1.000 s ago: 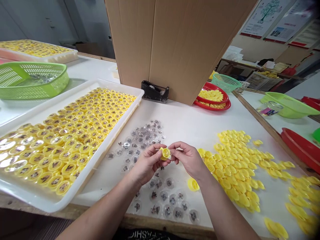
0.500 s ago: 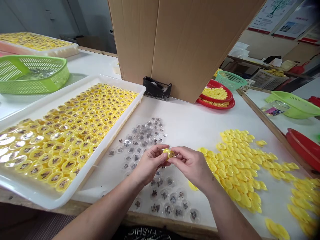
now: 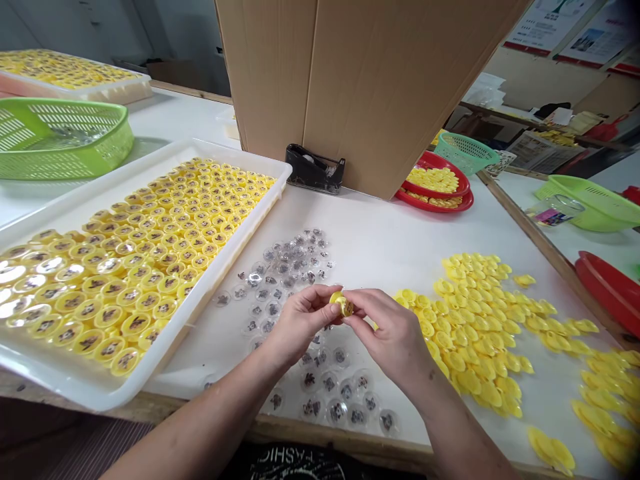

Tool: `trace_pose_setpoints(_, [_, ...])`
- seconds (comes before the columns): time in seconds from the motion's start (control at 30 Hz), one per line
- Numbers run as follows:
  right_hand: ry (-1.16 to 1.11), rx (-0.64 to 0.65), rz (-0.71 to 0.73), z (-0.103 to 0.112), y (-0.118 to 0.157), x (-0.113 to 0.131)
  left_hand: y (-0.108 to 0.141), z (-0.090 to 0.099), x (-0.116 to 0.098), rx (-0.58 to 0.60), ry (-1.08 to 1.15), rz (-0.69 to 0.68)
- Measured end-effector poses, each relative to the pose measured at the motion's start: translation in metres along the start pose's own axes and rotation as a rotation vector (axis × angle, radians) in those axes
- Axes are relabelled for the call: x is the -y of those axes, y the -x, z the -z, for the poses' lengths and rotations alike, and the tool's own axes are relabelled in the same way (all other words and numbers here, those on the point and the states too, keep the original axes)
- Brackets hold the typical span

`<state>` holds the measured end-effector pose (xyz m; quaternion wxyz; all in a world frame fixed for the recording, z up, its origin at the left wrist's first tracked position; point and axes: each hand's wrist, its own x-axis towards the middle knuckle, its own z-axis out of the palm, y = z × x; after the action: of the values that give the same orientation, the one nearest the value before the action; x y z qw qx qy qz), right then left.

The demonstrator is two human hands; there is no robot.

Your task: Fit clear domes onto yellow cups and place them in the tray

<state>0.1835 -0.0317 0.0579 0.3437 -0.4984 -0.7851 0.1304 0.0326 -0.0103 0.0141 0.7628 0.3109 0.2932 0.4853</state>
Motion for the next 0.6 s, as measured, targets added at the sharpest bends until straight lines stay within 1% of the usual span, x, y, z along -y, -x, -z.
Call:
trace_pose_setpoints(0.23, [0.028, -0.053, 0.002, -0.0023, 0.0040, 0.0037, 0.0020, -0.0015, 0.0006, 0.007, 0.005, -0.020])
trace_pose_setpoints(0.4, [0.081, -0.135, 0.079, -0.0047, 0.0056, 0.0053, 0.0025, -0.0015, -0.0005, 0.001, 0.008, -0.015])
trace_pose_setpoints(0.5, [0.089, -0.145, 0.099, -0.0047, 0.0059, 0.0055, 0.0024, -0.0014, -0.0008, -0.013, 0.005, -0.002])
trace_pose_setpoints(0.6, [0.039, -0.130, 0.066, -0.0047, 0.0070, 0.0043, 0.0023, -0.0011, -0.0007, -0.005, 0.006, 0.003])
